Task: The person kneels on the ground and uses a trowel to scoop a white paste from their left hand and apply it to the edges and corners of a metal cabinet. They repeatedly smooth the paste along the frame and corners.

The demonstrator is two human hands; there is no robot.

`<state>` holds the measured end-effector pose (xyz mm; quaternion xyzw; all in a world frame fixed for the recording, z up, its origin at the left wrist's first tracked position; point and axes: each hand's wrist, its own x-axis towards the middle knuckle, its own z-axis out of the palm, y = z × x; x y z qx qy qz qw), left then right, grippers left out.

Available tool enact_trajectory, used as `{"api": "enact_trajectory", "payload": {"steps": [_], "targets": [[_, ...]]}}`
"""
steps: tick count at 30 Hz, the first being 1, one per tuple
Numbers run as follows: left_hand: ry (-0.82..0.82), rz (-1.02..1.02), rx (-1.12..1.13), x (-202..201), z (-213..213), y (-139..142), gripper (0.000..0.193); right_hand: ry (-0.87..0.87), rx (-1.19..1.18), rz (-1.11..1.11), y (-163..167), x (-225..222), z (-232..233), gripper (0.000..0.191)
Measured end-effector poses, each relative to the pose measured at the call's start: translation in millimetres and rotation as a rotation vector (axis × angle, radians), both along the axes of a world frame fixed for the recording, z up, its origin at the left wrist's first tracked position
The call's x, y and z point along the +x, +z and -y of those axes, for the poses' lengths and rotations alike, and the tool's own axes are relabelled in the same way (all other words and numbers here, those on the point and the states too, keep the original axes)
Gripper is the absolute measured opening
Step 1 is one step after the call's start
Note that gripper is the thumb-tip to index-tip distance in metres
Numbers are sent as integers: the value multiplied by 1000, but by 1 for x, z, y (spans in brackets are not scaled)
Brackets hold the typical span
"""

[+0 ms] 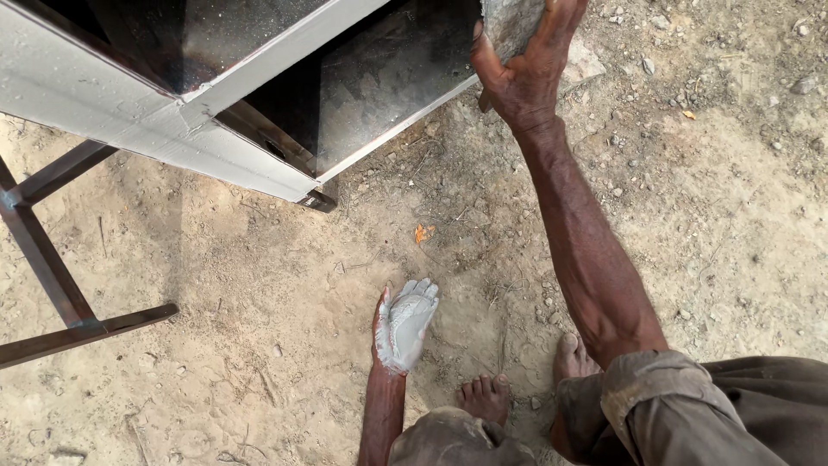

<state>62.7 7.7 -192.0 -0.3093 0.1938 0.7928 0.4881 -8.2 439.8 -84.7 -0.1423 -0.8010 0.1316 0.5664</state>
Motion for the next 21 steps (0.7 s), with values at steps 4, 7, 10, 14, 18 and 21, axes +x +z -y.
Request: {"api": "enact_trajectory", "payload": {"steps": [4, 7, 10, 14, 18, 21], "targets": [[14, 9, -11, 0, -4, -3, 70, 66, -95, -24, -3, -12, 7, 94], [0, 5, -3, 5, -10, -3, 71, 112, -86, 7, -5, 8, 21, 88], [-18, 3, 13, 8, -15, -2, 71, 80, -65, -16, -2, 28, 26, 88], [-25, 20, 42, 8, -17, 3, 71, 54, -40, 32, 8, 34, 17, 88], [-30, -6, -4, 8, -15, 4, 73, 129, -34, 37, 10, 28, 3, 86], [-30, 10, -12, 7, -14, -1, 73, 75, -28, 87, 3, 22, -4, 88]]}}
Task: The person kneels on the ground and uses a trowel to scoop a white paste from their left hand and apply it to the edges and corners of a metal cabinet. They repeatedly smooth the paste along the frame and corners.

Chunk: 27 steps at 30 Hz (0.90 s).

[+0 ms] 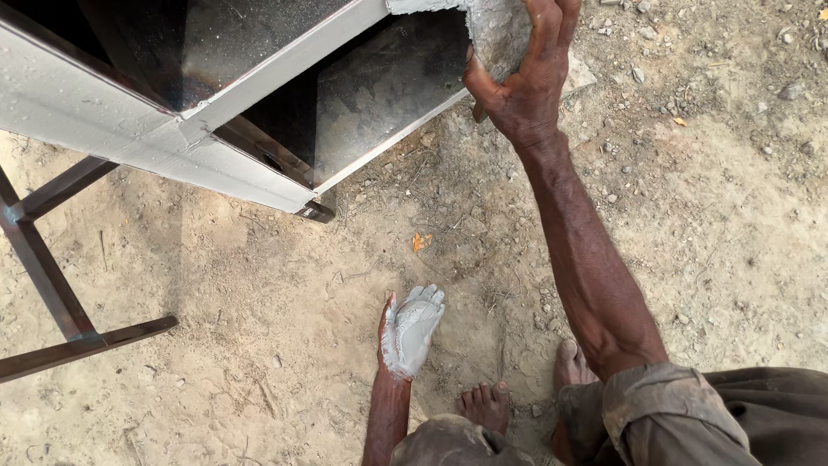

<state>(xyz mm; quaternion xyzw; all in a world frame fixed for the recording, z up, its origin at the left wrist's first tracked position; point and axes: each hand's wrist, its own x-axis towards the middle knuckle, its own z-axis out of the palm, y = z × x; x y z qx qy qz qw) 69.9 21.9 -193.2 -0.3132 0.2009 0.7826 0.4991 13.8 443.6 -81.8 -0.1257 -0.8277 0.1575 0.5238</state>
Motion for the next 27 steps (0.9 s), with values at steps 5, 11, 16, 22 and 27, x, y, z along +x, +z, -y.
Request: {"api": "enact_trajectory", "payload": {"steps": [5, 11, 16, 22, 27], "targets": [[7, 12, -17, -8, 0, -10, 72, 22, 32, -73, -10, -21, -9, 89], [14, 2, 41, -11, -9, -8, 68, -24, 62, -2, -3, -9, 5, 82], [-34, -30, 37, -6, -14, -4, 70, 7, -89, -87, 5, 16, 38, 82], [-36, -7, -7, -3, -9, -4, 70, 34, 15, -18, 22, 9, 38, 88], [-27, 6, 67, -2, -4, -9, 69, 6, -25, -21, 22, 5, 31, 88]]}}
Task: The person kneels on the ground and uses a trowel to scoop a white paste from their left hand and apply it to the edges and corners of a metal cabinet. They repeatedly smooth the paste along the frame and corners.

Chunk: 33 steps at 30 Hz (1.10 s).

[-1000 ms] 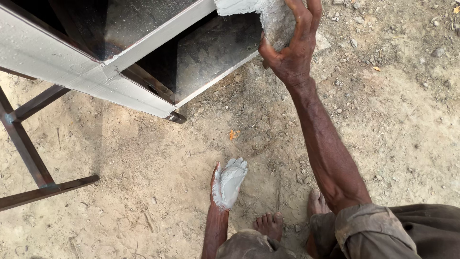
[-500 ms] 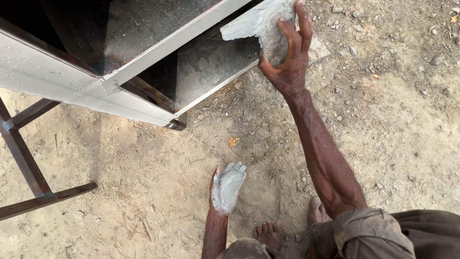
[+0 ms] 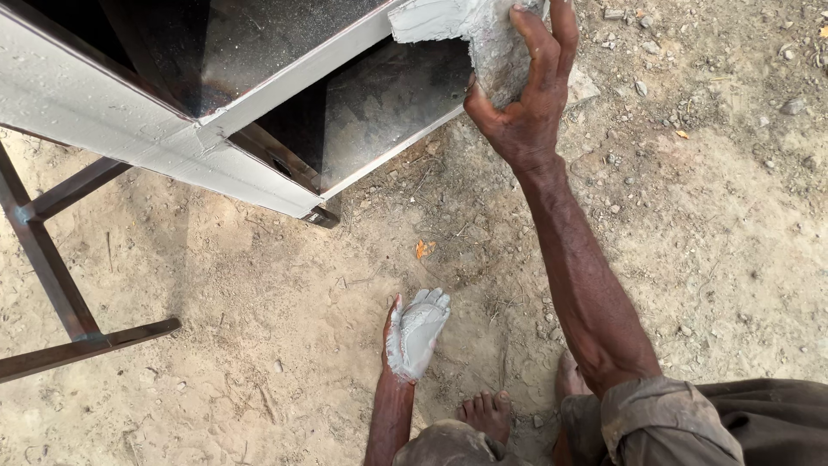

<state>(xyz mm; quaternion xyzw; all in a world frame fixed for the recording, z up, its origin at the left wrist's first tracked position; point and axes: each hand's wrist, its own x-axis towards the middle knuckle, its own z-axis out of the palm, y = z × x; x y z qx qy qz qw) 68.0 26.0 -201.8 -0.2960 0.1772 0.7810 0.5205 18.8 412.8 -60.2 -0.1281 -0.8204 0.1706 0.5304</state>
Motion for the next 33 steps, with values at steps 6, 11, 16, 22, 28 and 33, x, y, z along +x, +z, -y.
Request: {"api": "enact_trajectory", "payload": {"steps": [6, 11, 16, 22, 28, 33], "targets": [[-3, 20, -91, -6, -1, -6, 69, 7, 56, -46, -16, -23, -26, 89], [-3, -5, -55, -10, -9, -4, 68, 38, 6, -59, -27, -29, -24, 87], [-16, -14, -16, -7, -16, 0, 69, 13, 26, 5, -18, 6, 3, 85], [-7, -6, -56, 1, -11, 4, 68, 64, 4, -25, 3, 1, 28, 88], [-5, -14, -31, 4, -2, 0, 67, 56, 9, -14, 8, -8, 26, 91], [-11, -23, -74, 3, -2, -3, 65, 97, -27, 5, 5, -18, 25, 90]]}}
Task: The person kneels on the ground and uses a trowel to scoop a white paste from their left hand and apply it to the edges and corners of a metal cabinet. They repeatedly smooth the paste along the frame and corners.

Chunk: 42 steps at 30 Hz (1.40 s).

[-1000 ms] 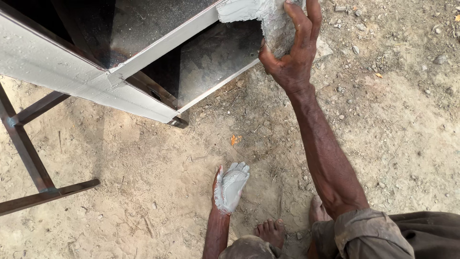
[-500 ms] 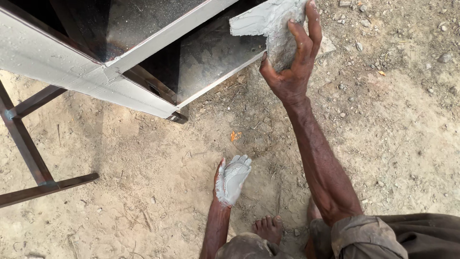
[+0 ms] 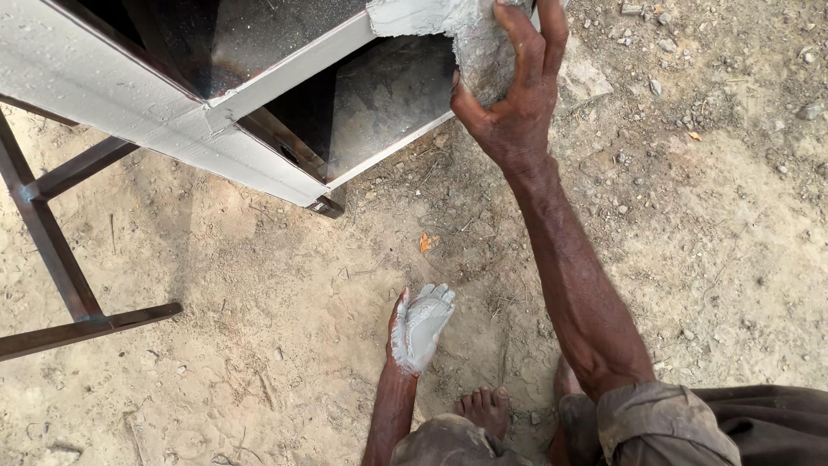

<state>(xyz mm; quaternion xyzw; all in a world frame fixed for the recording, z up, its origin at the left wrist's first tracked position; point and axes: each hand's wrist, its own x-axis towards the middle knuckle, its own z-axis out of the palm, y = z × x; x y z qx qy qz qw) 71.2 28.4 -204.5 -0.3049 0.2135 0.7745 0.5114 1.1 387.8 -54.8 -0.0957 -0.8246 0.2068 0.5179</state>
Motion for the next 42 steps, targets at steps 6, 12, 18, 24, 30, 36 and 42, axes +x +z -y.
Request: {"api": "enact_trajectory", "payload": {"steps": [6, 12, 18, 24, 30, 36, 42], "targets": [[78, -166, 56, -16, -30, 38, 62, -64, 114, 229, 23, 46, 19, 81], [323, -466, 460, -65, -81, 98, 68, 955, -1665, -294, 30, 135, 65, 71], [274, -63, 1112, -73, -103, 125, 91, 1112, -1922, -299, 4, 168, 124, 79], [315, -206, 888, -66, -102, 131, 89, 441, -282, 631, 1, 165, 179, 83], [447, -577, 583, -71, -65, 155, 94, 446, -562, 989, 8, 175, 168, 87], [416, -367, 680, -83, -26, 135, 92, 232, -637, 735, 32, 159, 128, 80], [364, -184, 596, -48, -10, 77, 87, 419, 103, 383, 71, 82, 100, 85]]}}
